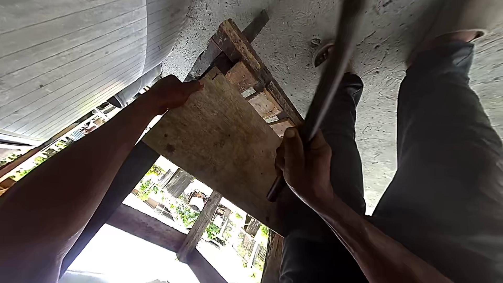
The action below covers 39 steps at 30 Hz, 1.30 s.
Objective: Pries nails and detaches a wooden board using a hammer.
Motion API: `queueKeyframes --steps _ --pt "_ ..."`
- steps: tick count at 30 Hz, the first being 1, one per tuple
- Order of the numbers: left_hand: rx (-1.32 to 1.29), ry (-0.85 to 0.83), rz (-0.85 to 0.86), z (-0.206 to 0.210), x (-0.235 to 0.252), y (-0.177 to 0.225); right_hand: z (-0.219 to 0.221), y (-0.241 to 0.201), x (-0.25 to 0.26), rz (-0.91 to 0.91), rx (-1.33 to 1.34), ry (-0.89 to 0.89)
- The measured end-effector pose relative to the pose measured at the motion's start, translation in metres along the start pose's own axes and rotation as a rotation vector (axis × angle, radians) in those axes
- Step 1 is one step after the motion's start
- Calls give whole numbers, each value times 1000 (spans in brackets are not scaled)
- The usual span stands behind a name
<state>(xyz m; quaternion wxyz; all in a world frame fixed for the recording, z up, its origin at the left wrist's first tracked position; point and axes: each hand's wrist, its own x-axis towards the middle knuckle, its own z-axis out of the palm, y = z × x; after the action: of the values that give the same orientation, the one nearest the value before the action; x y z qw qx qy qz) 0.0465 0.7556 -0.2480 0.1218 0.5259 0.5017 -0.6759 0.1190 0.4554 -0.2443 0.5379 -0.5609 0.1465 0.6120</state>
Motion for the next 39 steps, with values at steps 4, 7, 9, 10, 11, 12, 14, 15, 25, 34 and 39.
queueKeyframes --steps 4,7,9,10,11,12,14,15,25,34,39 --pt "-8 7 -31 0 -2 3 21 27 -2 182 -276 -200" --pt "-15 23 -25 0 -2 2 16 6 20 288 -415 -405" --pt "-9 19 -34 0 -3 3 4 -2 11 115 -216 -210" --pt "-8 13 -34 2 -3 3 2 -6 5 28 -70 -98" --pt "-19 15 -26 2 -3 2 2 -9 2 -50 62 -13" --pt "-24 17 -20 1 -3 2 6 -10 -2 -93 142 44" --pt "-26 23 -18 1 -2 1 20 10 -7 -12 60 26" --pt "-27 20 -25 1 -2 2 27 22 -6 124 -92 -89" --pt "-44 31 -32 1 -4 2 12 -2 6 -17 127 75" --pt "-34 30 -20 5 0 -1 -3 -17 10 31 -54 -27" --pt "-60 44 7 5 -1 -3 27 17 4 197 -270 -168"
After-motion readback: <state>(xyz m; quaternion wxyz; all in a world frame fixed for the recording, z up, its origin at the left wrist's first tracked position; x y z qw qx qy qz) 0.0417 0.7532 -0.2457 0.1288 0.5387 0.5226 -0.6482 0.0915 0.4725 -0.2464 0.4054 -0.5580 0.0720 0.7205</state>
